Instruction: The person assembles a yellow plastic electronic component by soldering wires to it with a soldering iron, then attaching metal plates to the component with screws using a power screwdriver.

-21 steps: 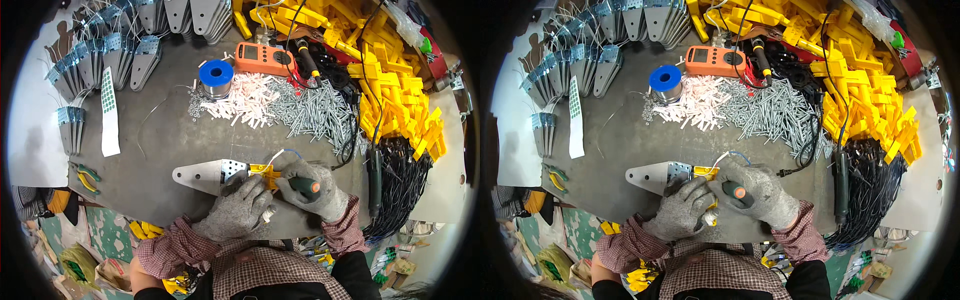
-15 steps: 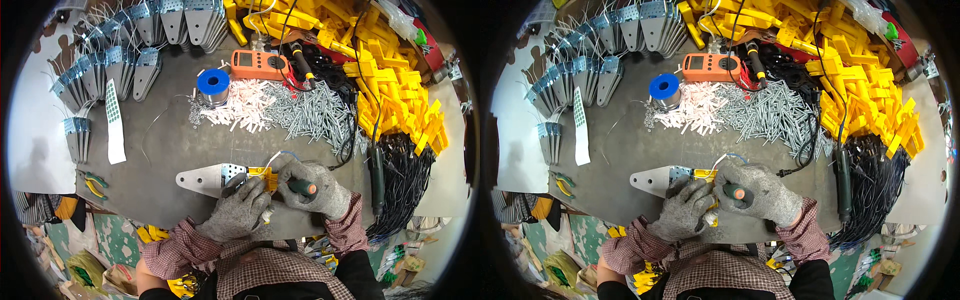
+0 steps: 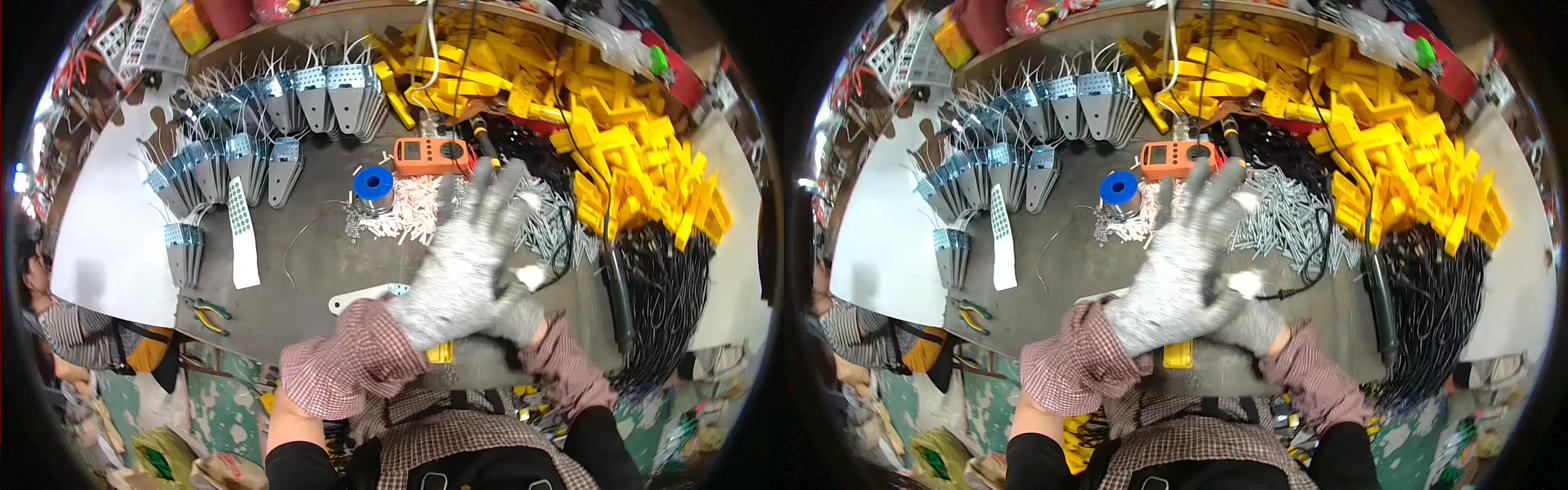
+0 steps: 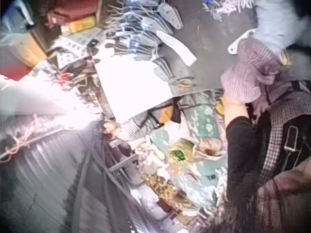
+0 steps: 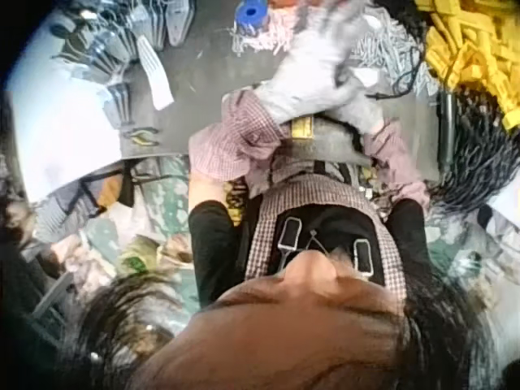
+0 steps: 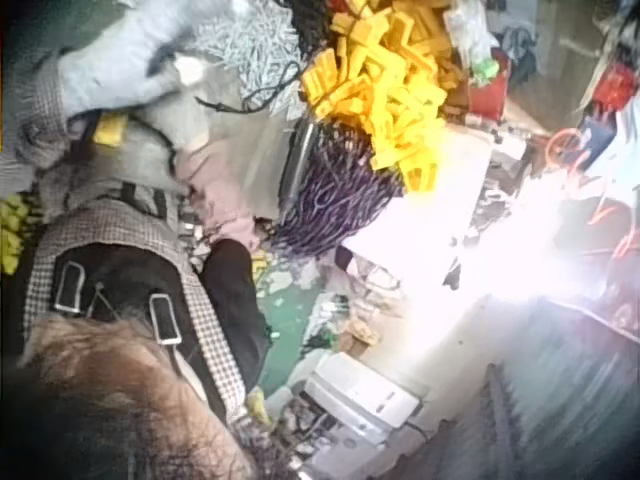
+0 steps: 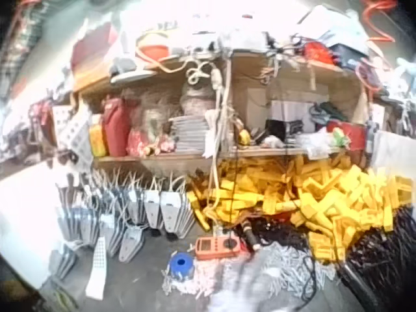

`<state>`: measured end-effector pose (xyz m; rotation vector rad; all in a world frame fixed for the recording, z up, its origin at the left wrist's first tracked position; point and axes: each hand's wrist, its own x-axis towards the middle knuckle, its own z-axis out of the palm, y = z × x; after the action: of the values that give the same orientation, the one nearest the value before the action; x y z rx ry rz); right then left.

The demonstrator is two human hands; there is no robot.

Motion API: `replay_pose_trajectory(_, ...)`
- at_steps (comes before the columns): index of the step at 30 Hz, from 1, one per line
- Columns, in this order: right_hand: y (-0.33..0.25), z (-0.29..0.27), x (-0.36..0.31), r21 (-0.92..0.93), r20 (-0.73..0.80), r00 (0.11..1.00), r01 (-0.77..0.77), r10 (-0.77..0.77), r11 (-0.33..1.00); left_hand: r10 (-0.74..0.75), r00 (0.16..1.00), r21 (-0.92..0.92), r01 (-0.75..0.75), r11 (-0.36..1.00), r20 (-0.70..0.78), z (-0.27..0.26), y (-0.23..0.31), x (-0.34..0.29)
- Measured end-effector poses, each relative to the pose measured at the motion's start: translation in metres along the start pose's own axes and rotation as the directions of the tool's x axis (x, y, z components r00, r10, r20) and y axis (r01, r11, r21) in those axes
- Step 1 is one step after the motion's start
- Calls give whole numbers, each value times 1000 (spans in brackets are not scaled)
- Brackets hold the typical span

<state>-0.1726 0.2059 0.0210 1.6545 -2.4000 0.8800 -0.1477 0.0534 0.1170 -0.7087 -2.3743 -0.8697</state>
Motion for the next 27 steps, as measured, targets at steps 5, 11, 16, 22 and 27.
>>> replay_pose_trajectory(5, 36, -53, 14, 229, 104, 779, -624, 618, 747, -68, 995, -134, 78, 988, 77, -15, -7, -88)
replay_pose_trajectory(11, 19, -93, -85, -188, 196, 753, -600, 628, 777, 16, 932, 63, -41, 997, 361, 10, -21, -117)
replay_pose_trajectory(16, -10, -99, -51, 55, 56, 873, -487, 485, 872, -156, 844, 85, 131, 988, 513, 0, -24, -33)
replay_pose_trajectory(22, -17, -74, -70, 19, 117, 860, -502, 497, 864, 16, 942, 318, -129, 939, 334, 12, -19, -103)
replay_pose_trajectory(27, -11, -70, -73, -108, 174, 826, -526, 536, 844, -23, 921, 350, -124, 928, 388, 29, -22, -136)
